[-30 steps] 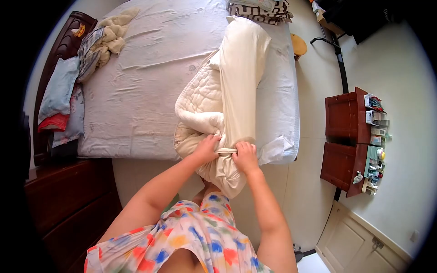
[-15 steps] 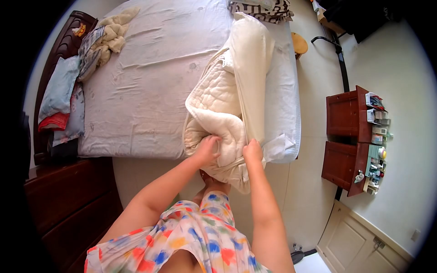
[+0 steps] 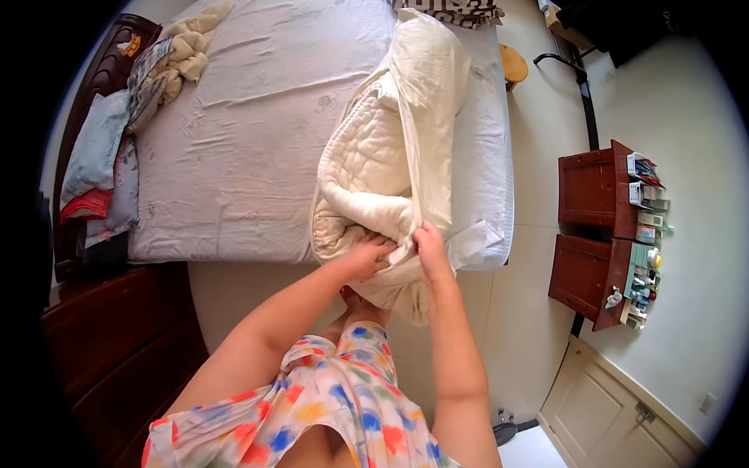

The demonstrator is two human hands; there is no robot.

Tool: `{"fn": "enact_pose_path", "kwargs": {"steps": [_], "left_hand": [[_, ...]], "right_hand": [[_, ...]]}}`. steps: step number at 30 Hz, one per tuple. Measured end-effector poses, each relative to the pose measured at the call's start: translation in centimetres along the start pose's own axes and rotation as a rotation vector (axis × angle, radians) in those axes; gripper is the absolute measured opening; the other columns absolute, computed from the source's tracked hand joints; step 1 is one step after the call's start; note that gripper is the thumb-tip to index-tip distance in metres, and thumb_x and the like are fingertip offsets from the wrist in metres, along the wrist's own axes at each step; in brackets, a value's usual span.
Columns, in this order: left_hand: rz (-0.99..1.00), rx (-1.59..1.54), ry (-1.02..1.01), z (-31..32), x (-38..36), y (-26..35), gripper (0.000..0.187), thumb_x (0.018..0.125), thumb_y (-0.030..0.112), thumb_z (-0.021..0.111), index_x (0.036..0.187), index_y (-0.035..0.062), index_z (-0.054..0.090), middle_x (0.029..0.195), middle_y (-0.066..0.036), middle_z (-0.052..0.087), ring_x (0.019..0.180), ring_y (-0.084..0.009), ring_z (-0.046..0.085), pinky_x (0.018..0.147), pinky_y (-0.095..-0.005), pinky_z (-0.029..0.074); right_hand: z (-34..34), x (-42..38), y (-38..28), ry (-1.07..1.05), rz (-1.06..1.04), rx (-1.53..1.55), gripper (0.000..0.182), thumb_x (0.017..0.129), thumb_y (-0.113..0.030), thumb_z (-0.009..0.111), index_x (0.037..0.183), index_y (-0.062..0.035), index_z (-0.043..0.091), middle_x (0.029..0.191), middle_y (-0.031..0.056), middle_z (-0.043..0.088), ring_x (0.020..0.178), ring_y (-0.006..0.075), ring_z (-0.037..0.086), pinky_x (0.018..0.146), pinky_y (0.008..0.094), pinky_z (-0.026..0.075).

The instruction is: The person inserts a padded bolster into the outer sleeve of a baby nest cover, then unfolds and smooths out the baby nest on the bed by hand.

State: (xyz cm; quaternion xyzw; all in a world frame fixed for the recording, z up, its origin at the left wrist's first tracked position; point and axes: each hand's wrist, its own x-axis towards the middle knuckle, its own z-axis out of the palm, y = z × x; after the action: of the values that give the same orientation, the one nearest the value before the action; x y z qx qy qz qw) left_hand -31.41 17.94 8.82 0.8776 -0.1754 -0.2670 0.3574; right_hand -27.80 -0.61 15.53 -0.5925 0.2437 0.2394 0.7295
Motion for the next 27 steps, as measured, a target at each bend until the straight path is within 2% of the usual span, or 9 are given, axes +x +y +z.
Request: {"fn": "enact_pose_path", "kwargs": {"steps": [2, 4, 7, 10, 11, 19, 22, 25, 27], "left_hand": [[0.023, -0.271, -0.072, -2.8, 0.5, -0.8, 0.032, 0.082, 0.018, 0.067, 0.113, 0.0135, 0.066, 0.116, -0.009, 0.062, 0.109, -0.0284, 0.057, 0.093, -0.0364, 0.044], [-0.097, -0.45, 0.289, -5.8, -0.1, -1.4, 0.013, 0.084, 0.013, 0.066, 0.093, 0.0042, 0.07, 0.096, -0.011, 0.067, 0.079, -0.0243, 0.065, 0.074, -0.0341, 0.05], [-0.319, -0.042, 0.77, -9.4, -0.5, -4.9, 0.053, 0.078, 0.027, 0.074, 0.122, 0.0046, 0.055, 0.122, -0.016, 0.057, 0.108, -0.0346, 0.055, 0.089, -0.0412, 0.045], [-0.545, -0.296, 0.851, -9.7, 2.1, -6.5, 0.074, 0.075, 0.03, 0.076, 0.134, 0.002, 0.041, 0.135, -0.017, 0.047, 0.12, -0.0394, 0.046, 0.097, -0.0445, 0.041], [-0.442, -0.813, 0.662, -9.7, 3.1, -6.5, 0.077, 0.077, 0.027, 0.074, 0.139, 0.0036, 0.036, 0.135, -0.017, 0.046, 0.123, -0.0354, 0.046, 0.099, -0.0423, 0.039], [-0.092, -0.592, 0.067, -0.8, 8.4, -1.1, 0.052, 0.083, 0.004, 0.061, 0.133, 0.0048, 0.044, 0.123, -0.015, 0.057, 0.112, -0.0263, 0.054, 0.094, -0.0356, 0.043], [0.016, -0.677, -0.047, -4.4, 7.0, 2.5, 0.049, 0.084, 0.004, 0.062, 0.132, 0.0051, 0.047, 0.126, -0.012, 0.055, 0.114, -0.024, 0.052, 0.095, -0.0348, 0.043], [-0.101, -0.736, -0.143, -4.9, 6.3, -0.5, 0.055, 0.083, 0.009, 0.068, 0.134, 0.0051, 0.047, 0.13, -0.011, 0.052, 0.122, -0.0221, 0.046, 0.101, -0.0348, 0.039], [-0.108, -0.652, 0.154, -7.5, 4.7, -3.1, 0.056, 0.081, 0.009, 0.069, 0.133, 0.0044, 0.047, 0.132, -0.012, 0.051, 0.124, -0.0248, 0.046, 0.101, -0.0357, 0.039]], "right_hand": [[-0.2, 0.2, -0.4, 0.074, -0.021, -0.138, 0.015, 0.083, -0.013, 0.054, 0.091, -0.0027, 0.061, 0.072, 0.0019, 0.057, 0.066, 0.0117, 0.052, 0.059, 0.0261, 0.041], [1.0, -0.6, -1.6, 0.193, -0.027, -0.358, 0.018, 0.083, -0.015, 0.058, 0.094, -0.0008, 0.06, 0.075, 0.0059, 0.061, 0.07, 0.0178, 0.058, 0.065, 0.0305, 0.046], [0.7, 1.6, 0.6, 0.256, -0.267, -0.784, 0.027, 0.084, -0.019, 0.063, 0.099, 0.0018, 0.057, 0.084, 0.0142, 0.065, 0.08, 0.0292, 0.062, 0.075, 0.0381, 0.048], [0.6, 5.4, 1.9, 0.352, -0.385, -0.904, 0.029, 0.084, -0.019, 0.063, 0.102, 0.0019, 0.055, 0.093, 0.0205, 0.064, 0.085, 0.0365, 0.061, 0.078, 0.0425, 0.047], [0.7, 7.1, 2.2, 0.399, -0.348, -0.807, 0.026, 0.085, -0.02, 0.063, 0.099, 0.0008, 0.056, 0.091, 0.0174, 0.063, 0.084, 0.0318, 0.06, 0.077, 0.0402, 0.047], [5.0, 5.8, 2.4, -0.085, -0.209, 0.031, 0.016, 0.095, -0.022, 0.053, 0.094, -0.0065, 0.056, 0.083, 0.0007, 0.056, 0.077, 0.0097, 0.049, 0.071, 0.0264, 0.043], [2.9, 5.0, 1.0, 0.066, -0.211, -0.115, 0.017, 0.096, -0.023, 0.051, 0.097, -0.0063, 0.055, 0.085, 0.0011, 0.055, 0.079, 0.0086, 0.05, 0.071, 0.0265, 0.044], [2.6, 4.8, 0.2, 0.221, -0.164, -0.554, 0.039, 0.086, -0.034, 0.064, 0.105, -0.0025, 0.051, 0.09, 0.016, 0.063, 0.084, 0.026, 0.062, 0.075, 0.0362, 0.049], [3.1, 4.1, -0.8, 0.228, -0.144, -0.769, 0.052, 0.077, -0.035, 0.073, 0.108, -0.0015, 0.049, 0.095, 0.0269, 0.064, 0.094, 0.0393, 0.063, 0.08, 0.0428, 0.049]]}}
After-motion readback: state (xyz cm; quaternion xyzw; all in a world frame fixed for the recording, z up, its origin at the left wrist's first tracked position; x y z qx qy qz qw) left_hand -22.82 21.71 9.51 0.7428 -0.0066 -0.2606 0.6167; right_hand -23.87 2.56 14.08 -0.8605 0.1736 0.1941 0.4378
